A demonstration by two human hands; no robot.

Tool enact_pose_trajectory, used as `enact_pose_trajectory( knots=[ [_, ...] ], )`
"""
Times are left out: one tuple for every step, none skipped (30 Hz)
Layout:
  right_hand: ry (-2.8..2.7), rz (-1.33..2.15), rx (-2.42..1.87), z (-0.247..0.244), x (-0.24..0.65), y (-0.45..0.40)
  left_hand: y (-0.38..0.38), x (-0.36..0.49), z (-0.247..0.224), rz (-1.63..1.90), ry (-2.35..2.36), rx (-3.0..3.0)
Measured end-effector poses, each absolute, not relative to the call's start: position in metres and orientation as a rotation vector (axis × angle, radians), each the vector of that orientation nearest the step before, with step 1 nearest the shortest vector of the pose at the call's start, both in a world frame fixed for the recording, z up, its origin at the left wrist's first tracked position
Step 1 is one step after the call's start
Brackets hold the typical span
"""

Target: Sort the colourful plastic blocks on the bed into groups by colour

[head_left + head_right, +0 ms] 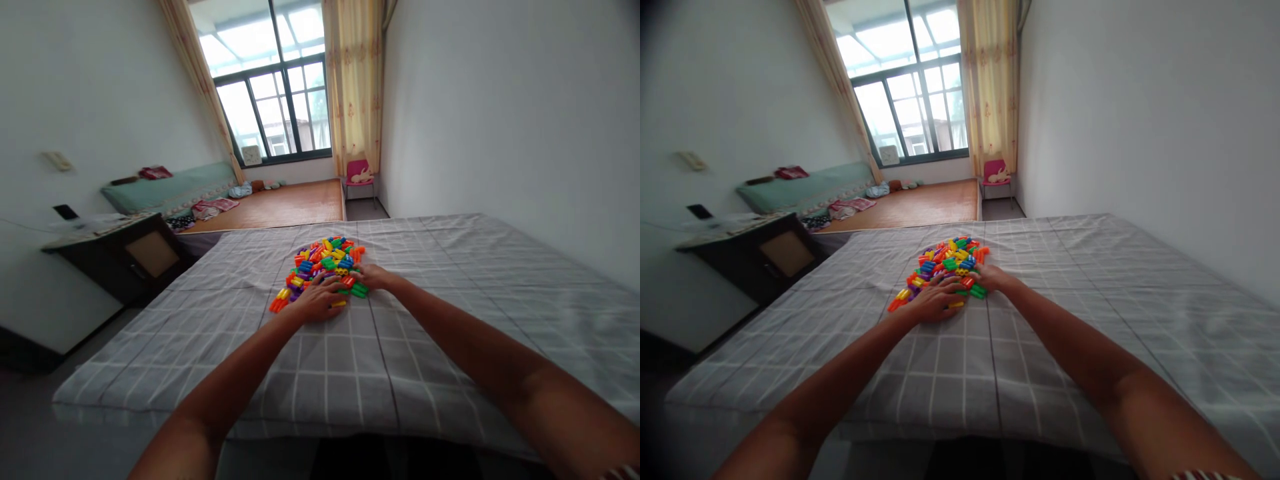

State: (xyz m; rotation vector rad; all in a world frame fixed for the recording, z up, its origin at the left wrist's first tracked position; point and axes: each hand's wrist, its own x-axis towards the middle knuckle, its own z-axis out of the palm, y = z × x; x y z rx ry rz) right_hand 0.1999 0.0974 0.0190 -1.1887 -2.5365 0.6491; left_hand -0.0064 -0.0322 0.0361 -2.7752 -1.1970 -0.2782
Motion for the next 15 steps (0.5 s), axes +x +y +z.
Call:
enact_pose_trajectory(
  knots=[
    [-2.505,0.707,-1.113,0.017,0.191,0.096,-0.033,-0.016,0.039,-0.286,-1.258,-2.74],
    [-2.468,0.786,-1.045,0.016,0.185,0.097,-0.035,-0.024,0.041,-0.298,-1.319,-2.701],
    [-2.426,0.864,-1.003,0.015,0.182,0.101,-0.037,-0.03,0.044,-0.319,-1.375,-2.661],
    [-2.383,0.907,-1.005,0.016,0.181,0.107,-0.039,-0.032,0.046,-0.346,-1.417,-2.626],
    [-2.342,0.889,-1.05,0.017,0.182,0.116,-0.04,-0.03,0.047,-0.376,-1.44,-2.601],
    [-2.301,0.809,-1.128,0.018,0.184,0.126,-0.042,-0.024,0.048,-0.399,-1.439,-2.595],
    [-2.265,0.688,-1.217,0.02,0.186,0.137,-0.042,-0.014,0.047,-0.411,-1.414,-2.608],
    [-2.243,0.559,-1.3,0.02,0.189,0.149,-0.041,-0.001,0.044,-0.409,-1.37,-2.64],
    [-2.236,0.448,-1.363,0.02,0.19,0.159,-0.04,0.014,0.041,-0.369,-1.291,-2.705],
    [-2.253,0.379,-1.403,0.019,0.191,0.167,-0.037,0.029,0.036,-0.325,-1.216,-2.766],
    [-2.285,0.349,-1.421,0.018,0.19,0.174,-0.033,0.044,0.03,-0.285,-1.162,-2.809],
    [-2.324,0.347,-1.42,0.016,0.189,0.177,-0.029,0.058,0.024,-0.261,-1.14,-2.836],
    [-2.361,0.368,-1.396,0.014,0.188,0.179,-0.024,0.069,0.018,-0.251,-1.137,-2.853],
    [-2.388,0.421,-1.35,0.012,0.186,0.179,-0.019,0.079,0.012,-0.248,-1.144,-2.864],
    [-2.404,0.512,-1.285,0.01,0.185,0.177,-0.015,0.087,0.008,-0.25,-1.158,-2.868]
  ],
)
